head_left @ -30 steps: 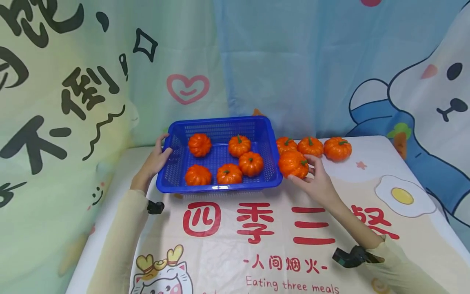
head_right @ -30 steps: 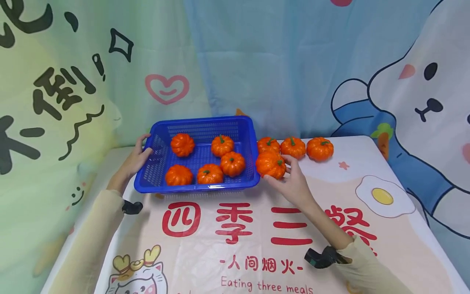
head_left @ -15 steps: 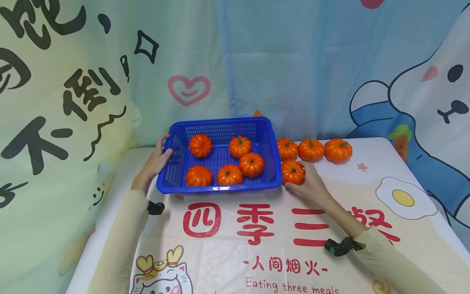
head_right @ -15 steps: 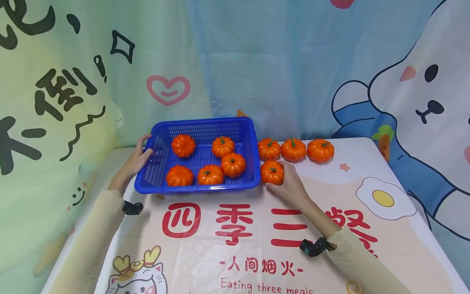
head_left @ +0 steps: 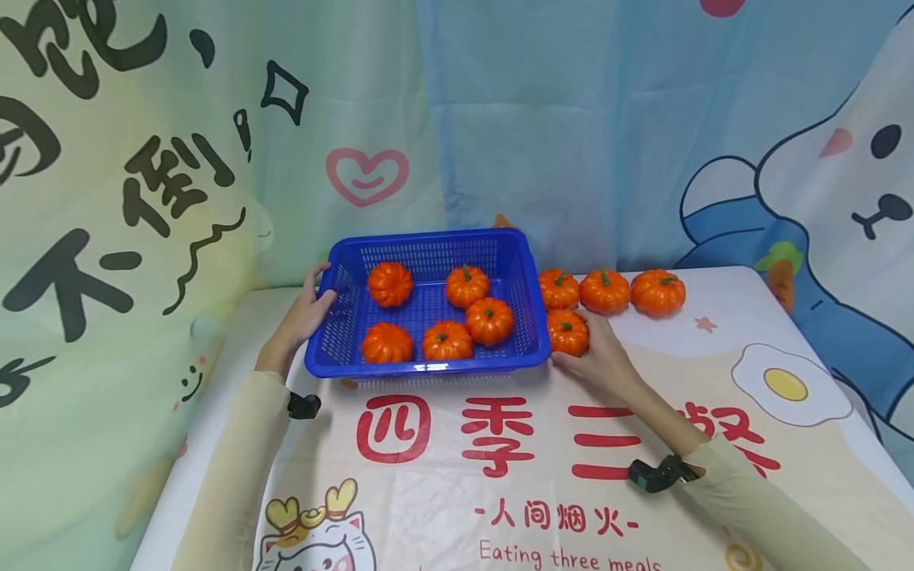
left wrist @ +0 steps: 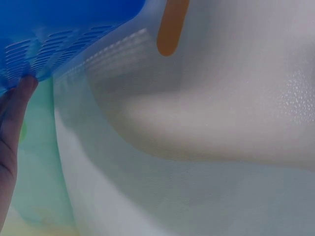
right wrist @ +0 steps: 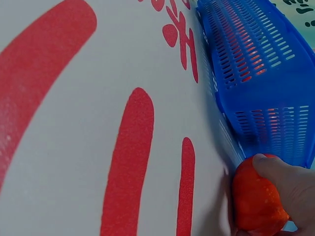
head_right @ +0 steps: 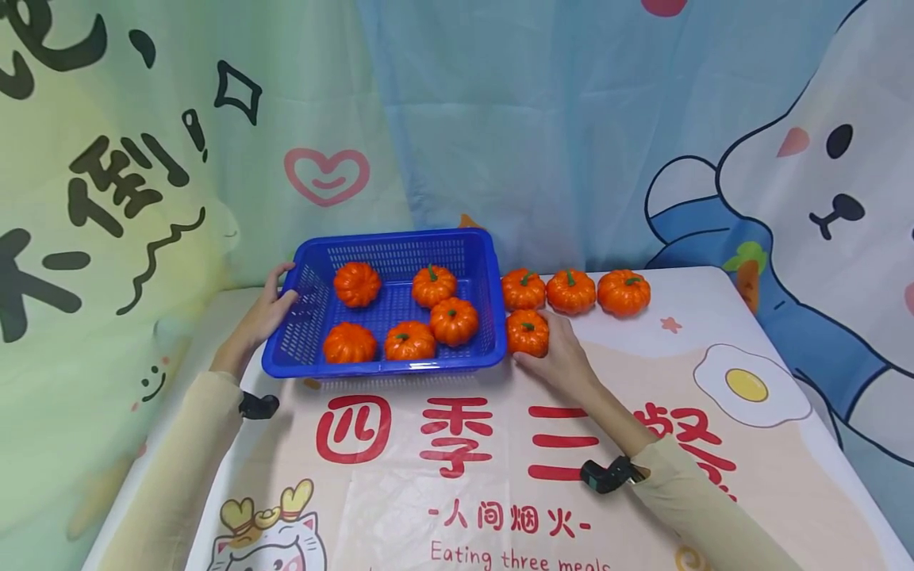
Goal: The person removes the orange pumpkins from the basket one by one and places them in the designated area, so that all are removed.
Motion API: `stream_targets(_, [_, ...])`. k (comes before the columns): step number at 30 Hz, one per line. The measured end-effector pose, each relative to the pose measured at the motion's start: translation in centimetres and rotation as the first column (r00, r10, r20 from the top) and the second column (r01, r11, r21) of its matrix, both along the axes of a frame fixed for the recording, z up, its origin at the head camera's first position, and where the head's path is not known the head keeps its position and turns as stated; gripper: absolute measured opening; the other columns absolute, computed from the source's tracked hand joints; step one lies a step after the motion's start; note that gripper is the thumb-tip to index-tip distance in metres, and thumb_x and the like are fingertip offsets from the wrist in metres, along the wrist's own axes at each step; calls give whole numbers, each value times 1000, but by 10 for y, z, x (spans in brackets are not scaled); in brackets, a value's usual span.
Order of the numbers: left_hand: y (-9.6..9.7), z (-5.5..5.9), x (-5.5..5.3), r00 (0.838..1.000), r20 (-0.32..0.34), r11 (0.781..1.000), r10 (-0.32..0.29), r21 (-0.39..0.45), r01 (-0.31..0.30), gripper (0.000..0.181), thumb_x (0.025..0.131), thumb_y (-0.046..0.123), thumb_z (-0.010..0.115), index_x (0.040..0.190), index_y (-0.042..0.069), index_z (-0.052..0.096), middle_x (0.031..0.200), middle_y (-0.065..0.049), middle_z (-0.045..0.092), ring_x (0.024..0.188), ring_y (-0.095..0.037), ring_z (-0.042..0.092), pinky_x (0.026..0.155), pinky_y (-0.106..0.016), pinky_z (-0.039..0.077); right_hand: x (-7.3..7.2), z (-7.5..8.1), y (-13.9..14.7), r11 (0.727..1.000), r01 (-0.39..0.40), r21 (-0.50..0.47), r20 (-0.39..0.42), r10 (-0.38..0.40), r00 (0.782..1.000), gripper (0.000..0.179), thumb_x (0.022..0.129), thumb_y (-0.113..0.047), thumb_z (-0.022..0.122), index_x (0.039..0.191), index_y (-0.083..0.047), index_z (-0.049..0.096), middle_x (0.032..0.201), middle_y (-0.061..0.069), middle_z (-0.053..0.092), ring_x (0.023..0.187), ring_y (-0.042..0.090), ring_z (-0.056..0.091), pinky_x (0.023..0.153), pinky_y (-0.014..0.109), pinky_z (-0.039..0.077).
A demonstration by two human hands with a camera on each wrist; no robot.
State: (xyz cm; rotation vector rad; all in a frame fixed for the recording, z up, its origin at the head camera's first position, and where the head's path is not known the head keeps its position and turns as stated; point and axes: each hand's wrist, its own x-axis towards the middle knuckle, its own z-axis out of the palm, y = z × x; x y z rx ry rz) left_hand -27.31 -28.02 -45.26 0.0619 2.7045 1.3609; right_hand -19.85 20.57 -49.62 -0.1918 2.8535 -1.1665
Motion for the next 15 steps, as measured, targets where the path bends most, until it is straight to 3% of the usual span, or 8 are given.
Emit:
stream_targets(9, [1, 1, 1, 1000, -1, 1000, -1, -3, 1, 61, 98, 25, 34, 154, 21, 8, 141, -34, 39, 114, -50, 53, 99, -61, 41, -1, 2, 0, 999, -15, 29, 2, 15, 1000, 97, 81, -32, 77, 151, 1, 18, 151, 26, 28, 139, 44, 30, 110, 62, 30])
stream_targets(15, [1, 1, 1, 1000, -1, 1000, 0, -19, 0, 61, 99, 26, 35, 154, 23, 9, 141, -34, 39, 113, -50, 53, 98, -62, 42, 7, 21, 2, 996, 4, 93, -83, 4, 997, 98, 79, -35, 78, 151, 0, 21, 151, 26, 31, 139, 44, 30, 108, 63, 32])
